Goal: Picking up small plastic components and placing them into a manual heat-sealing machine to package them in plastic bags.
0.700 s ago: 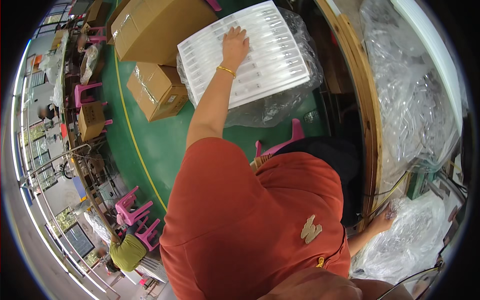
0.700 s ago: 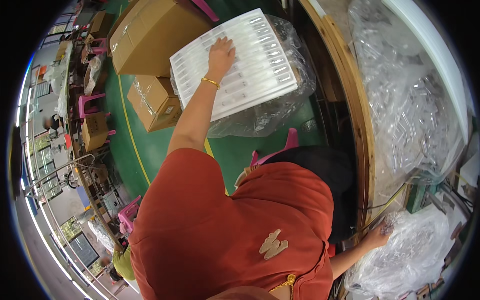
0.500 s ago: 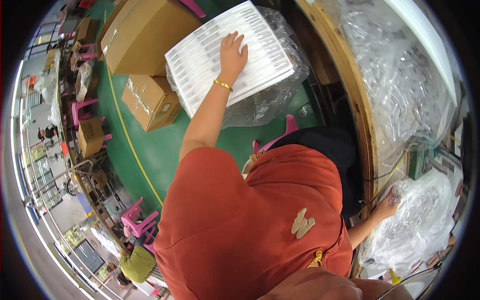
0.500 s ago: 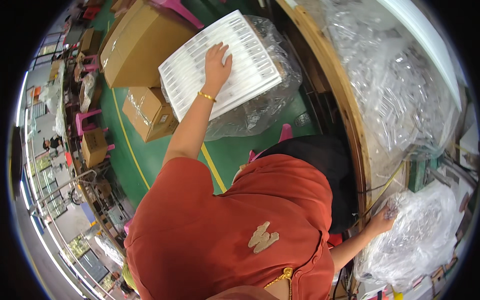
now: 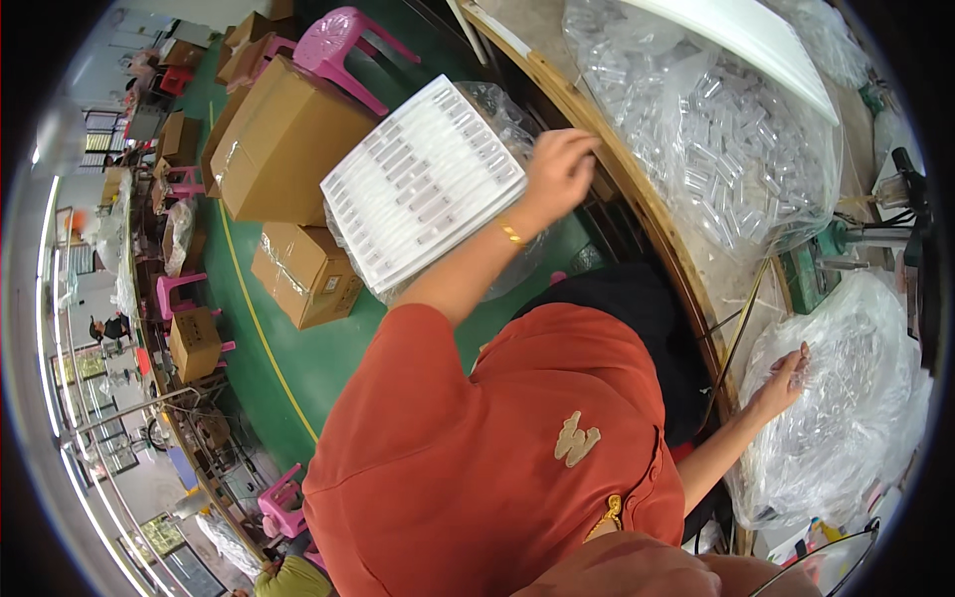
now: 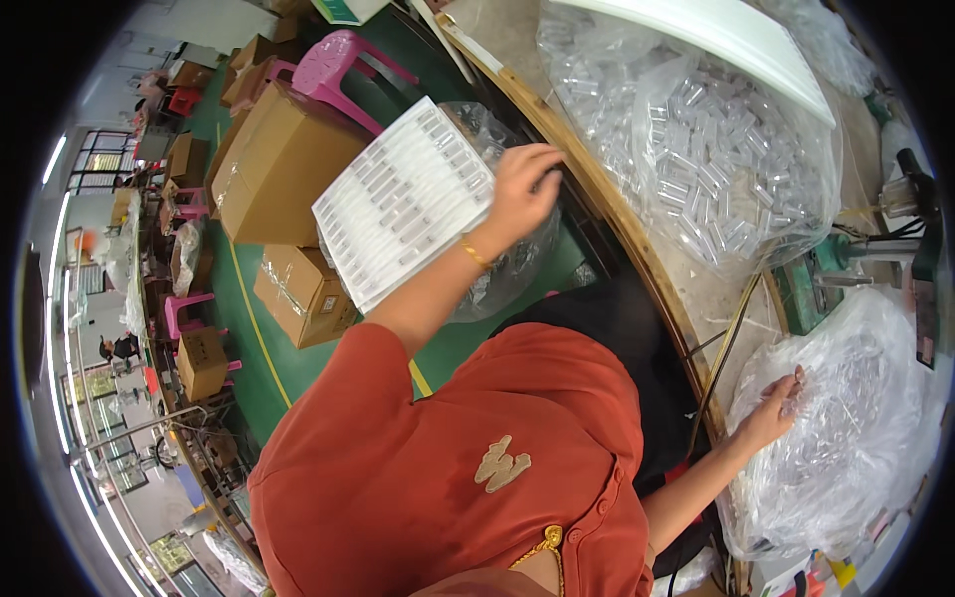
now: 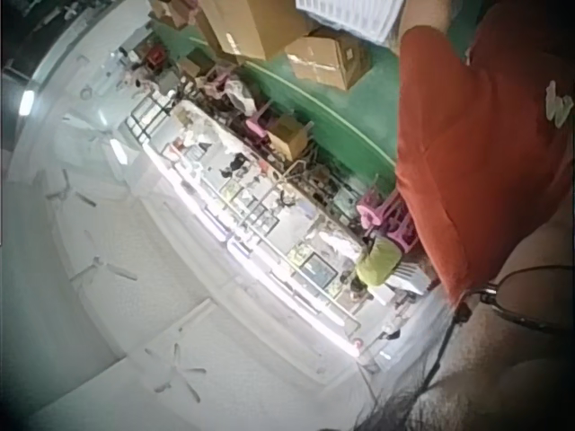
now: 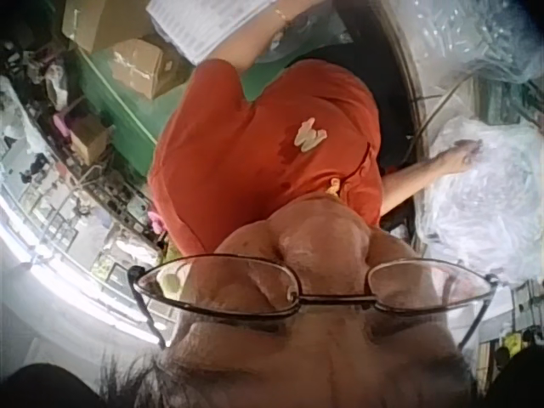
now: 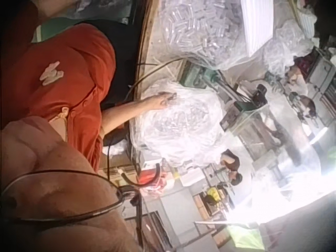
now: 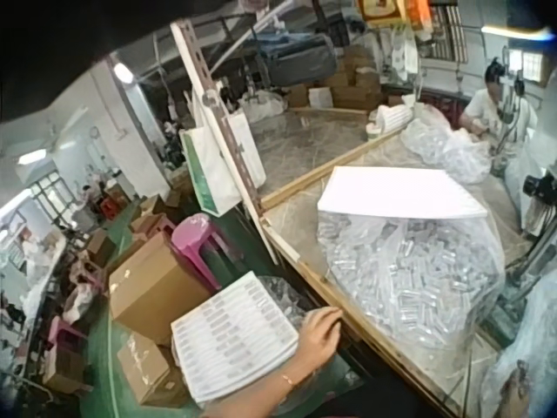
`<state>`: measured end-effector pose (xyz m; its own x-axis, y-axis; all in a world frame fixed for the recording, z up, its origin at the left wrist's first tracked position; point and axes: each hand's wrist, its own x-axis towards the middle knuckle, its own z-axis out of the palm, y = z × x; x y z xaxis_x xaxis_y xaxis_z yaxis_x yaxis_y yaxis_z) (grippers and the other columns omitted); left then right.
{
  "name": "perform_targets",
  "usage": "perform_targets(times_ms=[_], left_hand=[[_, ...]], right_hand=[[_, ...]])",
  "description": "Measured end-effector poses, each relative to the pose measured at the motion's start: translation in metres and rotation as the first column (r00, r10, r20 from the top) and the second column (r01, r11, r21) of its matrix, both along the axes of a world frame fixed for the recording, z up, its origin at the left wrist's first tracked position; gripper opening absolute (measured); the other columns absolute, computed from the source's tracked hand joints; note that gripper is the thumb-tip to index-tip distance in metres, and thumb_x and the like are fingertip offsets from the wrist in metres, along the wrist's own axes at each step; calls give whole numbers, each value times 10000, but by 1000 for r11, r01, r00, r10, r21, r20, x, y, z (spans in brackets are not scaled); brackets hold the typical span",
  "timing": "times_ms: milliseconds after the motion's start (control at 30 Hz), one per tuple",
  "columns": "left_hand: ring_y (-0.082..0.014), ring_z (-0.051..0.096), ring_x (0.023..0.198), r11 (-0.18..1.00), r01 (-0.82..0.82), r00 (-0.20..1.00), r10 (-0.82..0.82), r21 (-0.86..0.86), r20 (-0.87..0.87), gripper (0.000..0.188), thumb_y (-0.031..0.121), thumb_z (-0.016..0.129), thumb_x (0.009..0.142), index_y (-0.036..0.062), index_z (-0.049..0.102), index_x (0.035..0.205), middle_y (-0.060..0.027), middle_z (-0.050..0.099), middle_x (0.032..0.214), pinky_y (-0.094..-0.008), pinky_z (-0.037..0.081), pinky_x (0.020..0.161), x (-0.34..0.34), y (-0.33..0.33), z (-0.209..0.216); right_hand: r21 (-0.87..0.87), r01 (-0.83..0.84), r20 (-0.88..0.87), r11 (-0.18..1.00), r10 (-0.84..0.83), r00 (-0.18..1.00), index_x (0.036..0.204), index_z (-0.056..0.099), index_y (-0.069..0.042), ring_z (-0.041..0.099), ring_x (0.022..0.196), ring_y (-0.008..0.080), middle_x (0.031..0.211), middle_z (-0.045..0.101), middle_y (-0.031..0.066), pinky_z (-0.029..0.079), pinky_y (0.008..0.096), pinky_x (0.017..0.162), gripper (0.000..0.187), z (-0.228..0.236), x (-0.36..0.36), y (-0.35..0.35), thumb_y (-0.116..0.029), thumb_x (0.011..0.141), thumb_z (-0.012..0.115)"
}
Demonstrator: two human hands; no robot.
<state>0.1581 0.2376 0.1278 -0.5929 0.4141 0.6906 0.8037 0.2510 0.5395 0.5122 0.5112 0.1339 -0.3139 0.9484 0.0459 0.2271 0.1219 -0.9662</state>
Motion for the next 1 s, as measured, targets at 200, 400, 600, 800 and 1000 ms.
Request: perform_targets(times_ms=[200,400,600,800,1000], left_hand=[[-287,512,886,876,423,903,-430,233,-20,288,9,596,637,41,584,923,-109,550,948,-361,406,779,84,125,64],[-310,530,887,835,518,848,-530,185,19,281,4,580,663,21,585,944,-145,572,945,-382,421,773,98,170,59],[-265,558,736,854,517,828,-481,-59,289,138,23,568,700,38,605,832,-103,594,835,-353,445,676,51,221,55],[-316,569,733,734,498,794,-600,-461,-98,193,27,565,663,30,624,847,-159,604,823,-380,469,671,35,299,9],[-218,567,727,656,608,792,-466,-447,394,192,69,598,711,-26,604,878,-111,602,744,-302,460,631,57,312,30]], right_hand=[[59,88,-105,994,-82,991,1138,480,7,533,674,105,858,584,71,389,224,585,330,53,-17,-9,-204,885,475],[-64,66,-112,996,-73,991,1006,557,31,483,573,99,683,514,25,392,220,543,313,56,-17,0,-238,846,551],[-273,79,-302,959,-163,939,994,551,40,468,601,76,700,518,4,362,198,534,259,53,22,10,-146,814,572],[-312,-9,-249,950,-73,966,955,574,26,483,601,72,713,542,7,369,187,508,241,65,-26,6,-127,775,619],[-428,-85,-408,900,-109,907,916,586,8,476,569,55,699,552,0,341,166,463,220,52,-41,12,-109,743,656]])
